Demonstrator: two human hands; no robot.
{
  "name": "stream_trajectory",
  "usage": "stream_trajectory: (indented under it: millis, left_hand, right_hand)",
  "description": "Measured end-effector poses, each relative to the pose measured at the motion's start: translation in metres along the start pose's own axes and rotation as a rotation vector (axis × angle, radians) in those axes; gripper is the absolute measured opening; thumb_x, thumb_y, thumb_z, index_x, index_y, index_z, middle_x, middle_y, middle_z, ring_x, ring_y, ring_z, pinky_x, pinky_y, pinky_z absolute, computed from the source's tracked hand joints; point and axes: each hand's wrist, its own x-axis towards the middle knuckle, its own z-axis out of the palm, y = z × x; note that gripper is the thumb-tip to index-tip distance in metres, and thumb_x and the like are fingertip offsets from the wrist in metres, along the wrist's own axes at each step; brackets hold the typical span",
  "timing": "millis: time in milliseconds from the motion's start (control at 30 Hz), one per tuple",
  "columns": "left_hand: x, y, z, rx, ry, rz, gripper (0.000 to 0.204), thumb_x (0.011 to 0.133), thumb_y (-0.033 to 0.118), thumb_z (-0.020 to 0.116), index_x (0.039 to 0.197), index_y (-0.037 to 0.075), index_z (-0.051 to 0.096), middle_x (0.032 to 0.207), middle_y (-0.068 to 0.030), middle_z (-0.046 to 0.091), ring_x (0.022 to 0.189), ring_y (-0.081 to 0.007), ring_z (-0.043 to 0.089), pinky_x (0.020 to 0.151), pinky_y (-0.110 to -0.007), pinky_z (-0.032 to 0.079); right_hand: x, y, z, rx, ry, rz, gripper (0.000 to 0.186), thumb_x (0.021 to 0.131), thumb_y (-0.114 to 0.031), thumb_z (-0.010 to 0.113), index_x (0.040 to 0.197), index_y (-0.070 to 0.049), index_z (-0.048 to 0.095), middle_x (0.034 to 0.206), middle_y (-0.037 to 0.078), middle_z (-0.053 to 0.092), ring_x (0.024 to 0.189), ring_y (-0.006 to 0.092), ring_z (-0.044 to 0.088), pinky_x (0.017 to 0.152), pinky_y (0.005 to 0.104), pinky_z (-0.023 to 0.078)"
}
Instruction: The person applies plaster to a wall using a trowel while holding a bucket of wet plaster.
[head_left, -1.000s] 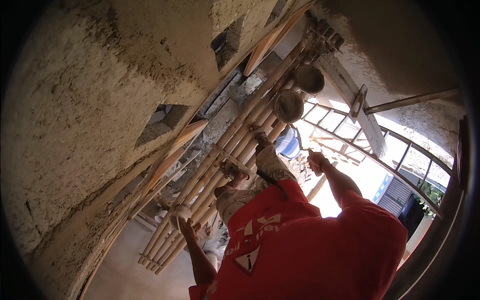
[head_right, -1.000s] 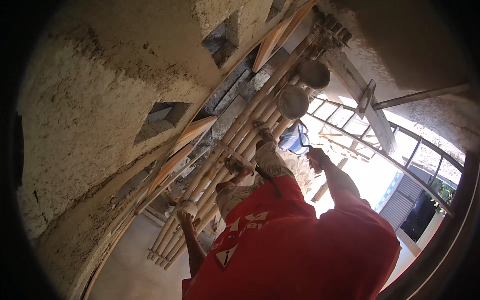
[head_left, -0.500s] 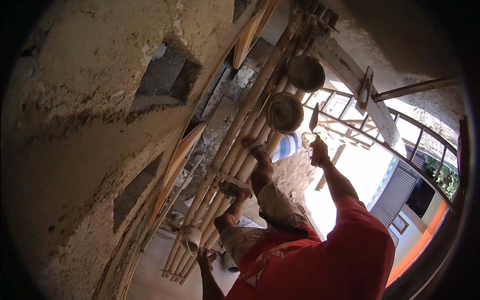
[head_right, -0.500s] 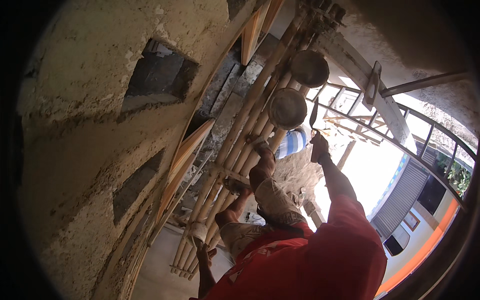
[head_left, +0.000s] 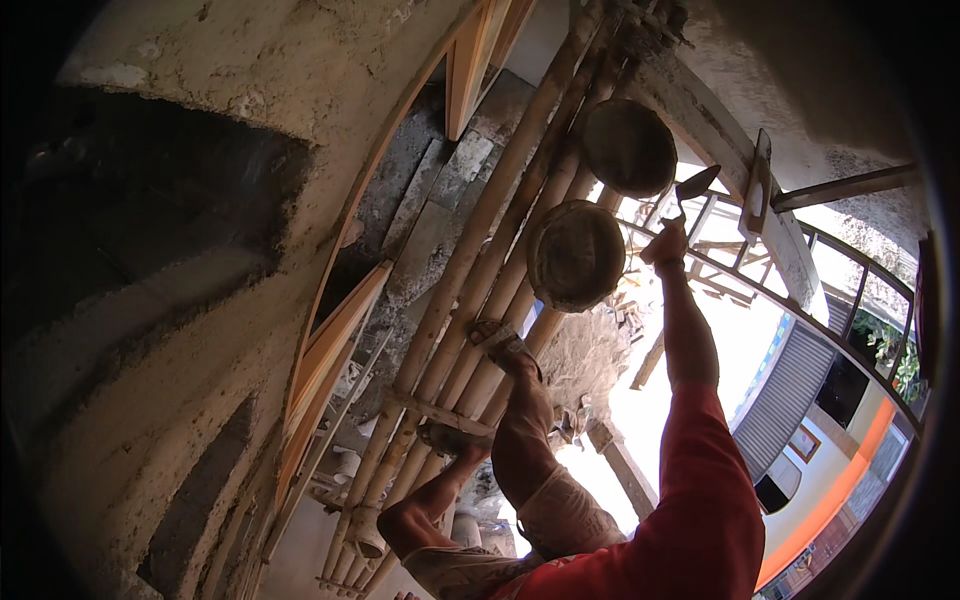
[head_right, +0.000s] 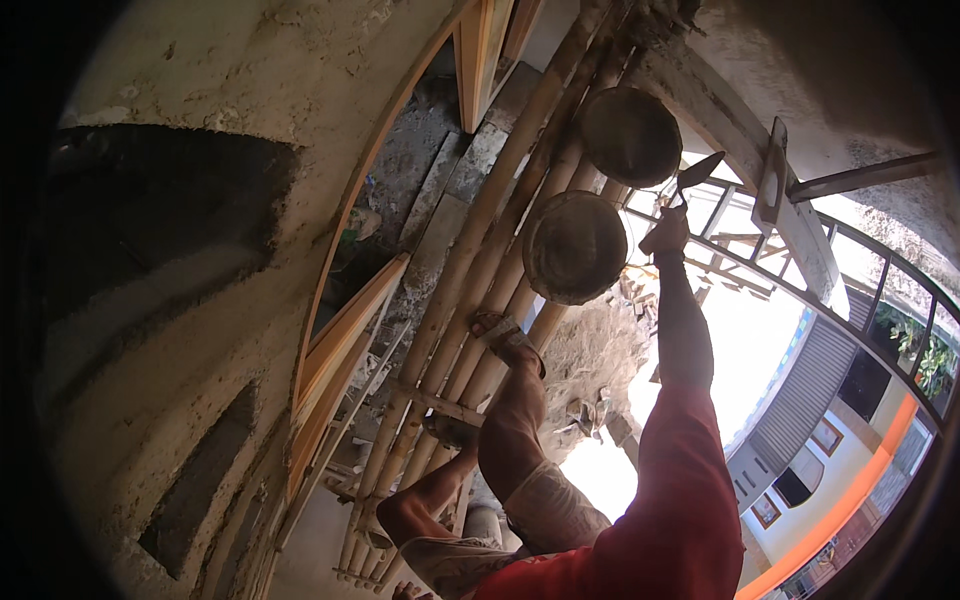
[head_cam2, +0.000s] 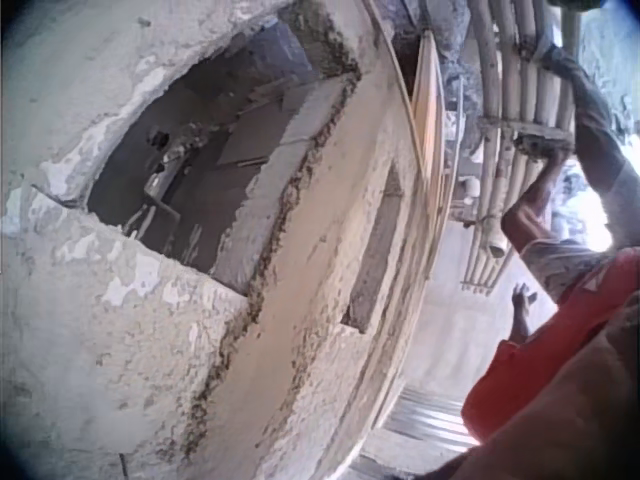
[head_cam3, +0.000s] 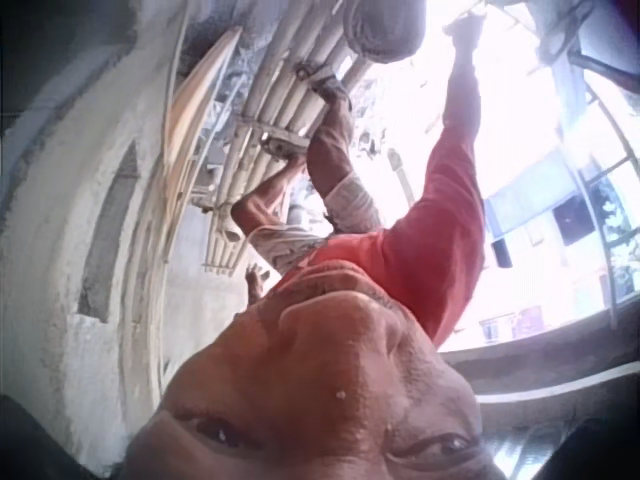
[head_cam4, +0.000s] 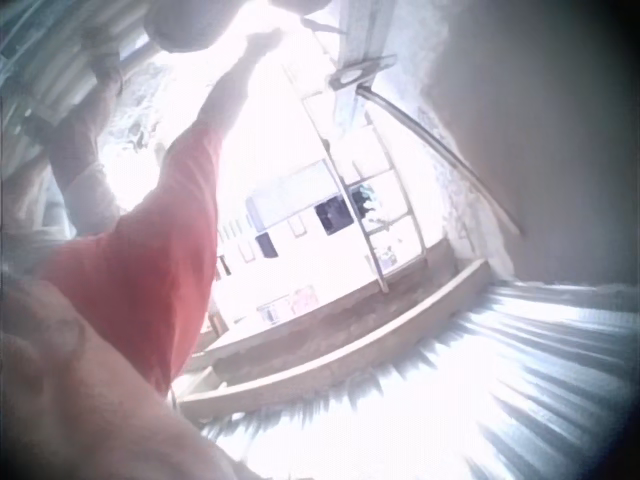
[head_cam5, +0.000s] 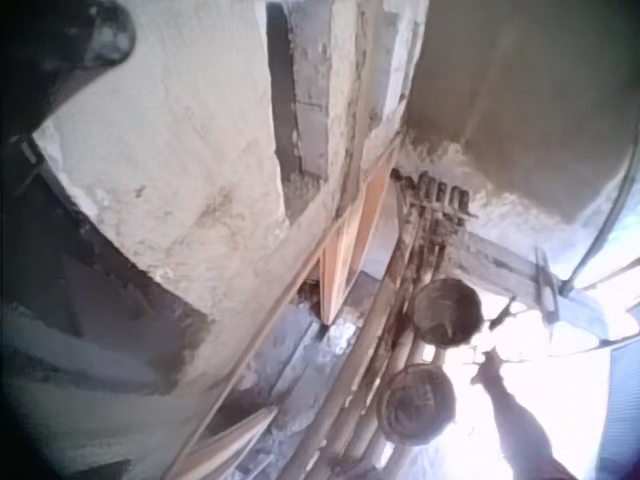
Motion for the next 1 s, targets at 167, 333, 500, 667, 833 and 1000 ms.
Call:
stream_trajectory:
  millis: [167,333,500,667,833,1000]
  left_hand:
    - [0.053,0.002,-0.004,0.835,-0.170,0.978,0.042,0.096,0.031,0.056,0.131,0.009,0.049,0.116,-0.0139,0.061,0.090,-0.0300,0.068,0.068,-0.041,0.059]
    - [0.064,0.017,0.043,0.168,0.050,0.209,0.045,0.096,0.033,0.056,0.133,0.009,0.046,0.118,-0.0126,0.059,0.089,-0.0304,0.068,0.071,-0.042,0.058]
    - [0.104,-0.005,0.061,0.022,0.076,0.315,0.049,0.096,0.033,0.058,0.135,0.009,0.043,0.118,-0.0149,0.058,0.087,-0.0318,0.068,0.070,-0.044,0.058]
    - [0.207,0.008,0.038,0.078,-0.007,0.345,0.052,0.094,0.032,0.063,0.138,0.010,0.043,0.120,-0.0159,0.058,0.091,-0.0326,0.067,0.074,-0.046,0.058]
    - [0.277,-0.014,0.075,0.080,0.108,0.402,0.049,0.094,0.028,0.062,0.137,0.007,0.047,0.122,-0.0184,0.059,0.100,-0.0341,0.064,0.081,-0.046,0.055]
    - [0.340,-0.045,0.132,0.198,0.301,0.465,0.047,0.094,0.024,0.061,0.136,0.004,0.050,0.125,-0.0208,0.059,0.108,-0.0357,0.062,0.087,-0.047,0.053]
  right_hand:
    - [0.060,0.026,0.026,-0.025,-0.139,0.128,0.050,0.061,-0.016,0.074,0.109,-0.008,0.063,0.107,0.014,0.066,0.103,0.0291,0.066,0.088,0.0348,0.054]
    - [0.090,-0.040,0.032,-0.668,-0.369,0.005,0.081,0.063,-0.032,0.079,0.138,-0.020,0.049,0.133,0.017,0.055,0.116,0.0315,0.061,0.092,0.0430,0.056]
    - [0.114,-0.128,0.006,-0.435,-0.182,0.096,0.083,0.058,-0.034,0.080,0.134,-0.014,0.055,0.134,0.019,0.055,0.123,0.0324,0.058,0.099,0.0422,0.053]
    - [0.161,-0.149,0.014,-0.473,-0.036,-0.146,0.065,0.062,-0.029,0.075,0.123,-0.010,0.062,0.123,0.016,0.064,0.117,0.0281,0.063,0.096,0.0417,0.054]
    - [0.167,-0.166,-0.014,0.435,0.021,-0.067,0.053,0.067,-0.031,0.076,0.113,-0.008,0.063,0.108,0.014,0.069,0.101,0.0275,0.068,0.087,0.0389,0.056]
    - [0.108,-0.228,-0.043,1.338,-0.245,0.148,0.032,0.083,-0.022,0.066,0.111,-0.007,0.064,0.103,0.009,0.068,0.097,0.0238,0.066,0.085,0.0357,0.054]
